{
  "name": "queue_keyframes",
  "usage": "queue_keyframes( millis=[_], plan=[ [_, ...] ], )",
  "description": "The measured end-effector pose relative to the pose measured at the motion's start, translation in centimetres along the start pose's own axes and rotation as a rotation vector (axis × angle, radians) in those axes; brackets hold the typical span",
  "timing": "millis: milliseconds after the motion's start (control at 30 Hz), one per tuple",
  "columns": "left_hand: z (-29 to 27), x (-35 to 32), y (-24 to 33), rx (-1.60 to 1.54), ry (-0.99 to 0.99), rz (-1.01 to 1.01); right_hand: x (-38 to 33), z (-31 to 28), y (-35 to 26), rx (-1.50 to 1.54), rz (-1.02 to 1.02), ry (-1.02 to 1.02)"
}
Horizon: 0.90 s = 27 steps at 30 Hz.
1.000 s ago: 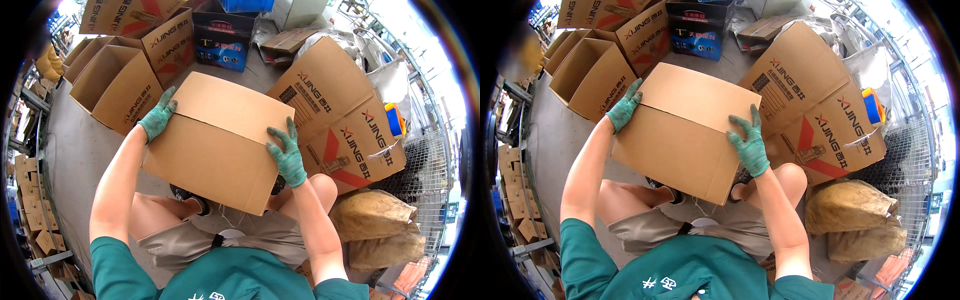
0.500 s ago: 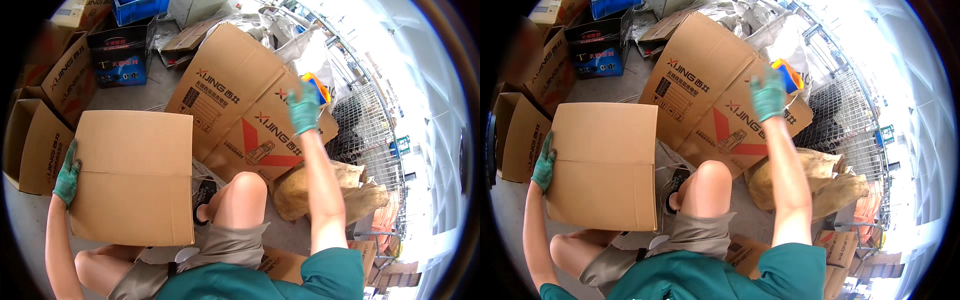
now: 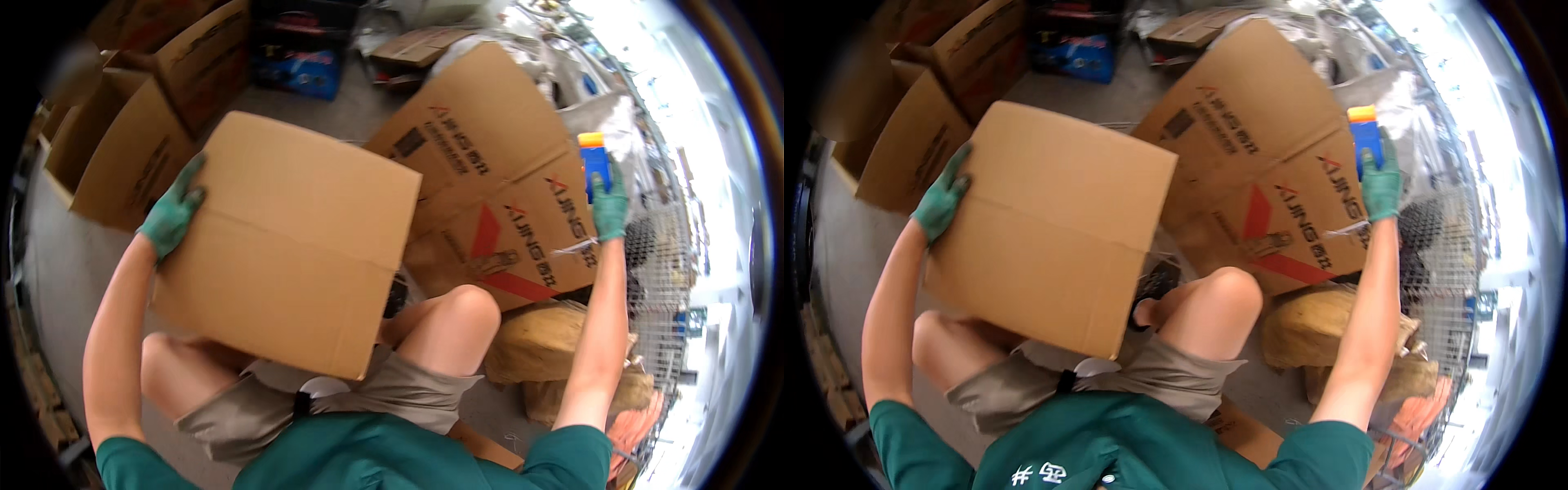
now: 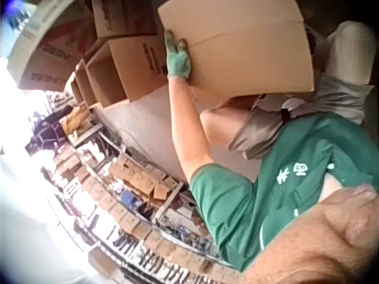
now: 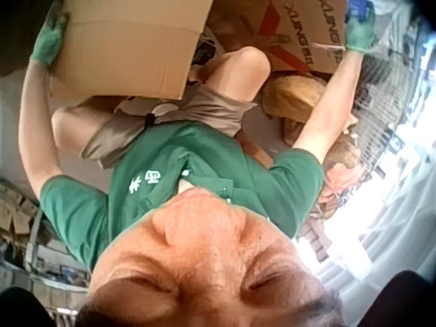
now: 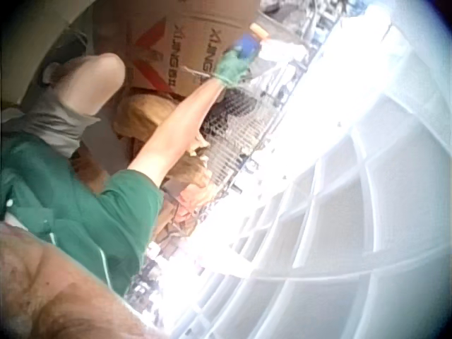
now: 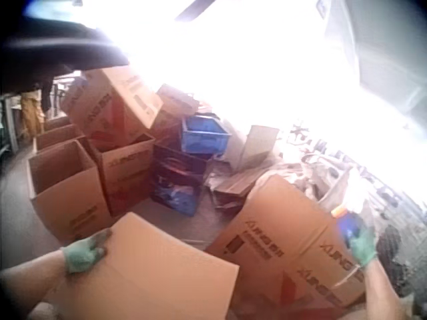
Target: The person sits on the floor and repeatedly assembles and seals cardboard boxes using a handheld tape dispenser. They fold the flaps of each box and apply tape to secure them before moving to the next one. The person then walks to a nearby table and places a sealed box into a larger container.
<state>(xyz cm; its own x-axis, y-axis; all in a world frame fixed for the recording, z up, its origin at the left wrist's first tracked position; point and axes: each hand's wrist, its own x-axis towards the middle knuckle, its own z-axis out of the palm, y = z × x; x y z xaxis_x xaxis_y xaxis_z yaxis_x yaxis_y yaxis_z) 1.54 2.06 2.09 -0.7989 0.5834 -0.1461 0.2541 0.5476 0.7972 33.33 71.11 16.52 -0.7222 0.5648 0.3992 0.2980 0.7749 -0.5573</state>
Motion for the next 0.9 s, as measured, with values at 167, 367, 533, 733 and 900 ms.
queue_keyframes(
  millis=[167, 367, 533, 733, 900],
  plan=[
    [-0.5, -0.8, 1.7, 0.225, 0.052, -0.036, -9.6, 10.5, -20.2, 0.617, -0.097, -0.143],
    [-0.1, -0.2, 1.5, 0.142, 0.031, -0.039, -16.5, 19.0, -27.2, 0.747, 0.086, -0.554],
    [-0.1, -0.7, 1.2, 0.092, 0.04, -0.052, -16.8, 20.1, -26.4, 0.64, 0.082, -0.709],
    [1.4, -1.7, 4.7, 0.828, 0.585, 0.243, -16.4, 19.6, -24.2, 0.537, 0.073, -0.826],
    [7.0, -5.2, 10.8, -0.718, 0.016, -0.403, -16.1, 19.6, -24.7, 0.56, 0.082, -0.882]
  ],
)
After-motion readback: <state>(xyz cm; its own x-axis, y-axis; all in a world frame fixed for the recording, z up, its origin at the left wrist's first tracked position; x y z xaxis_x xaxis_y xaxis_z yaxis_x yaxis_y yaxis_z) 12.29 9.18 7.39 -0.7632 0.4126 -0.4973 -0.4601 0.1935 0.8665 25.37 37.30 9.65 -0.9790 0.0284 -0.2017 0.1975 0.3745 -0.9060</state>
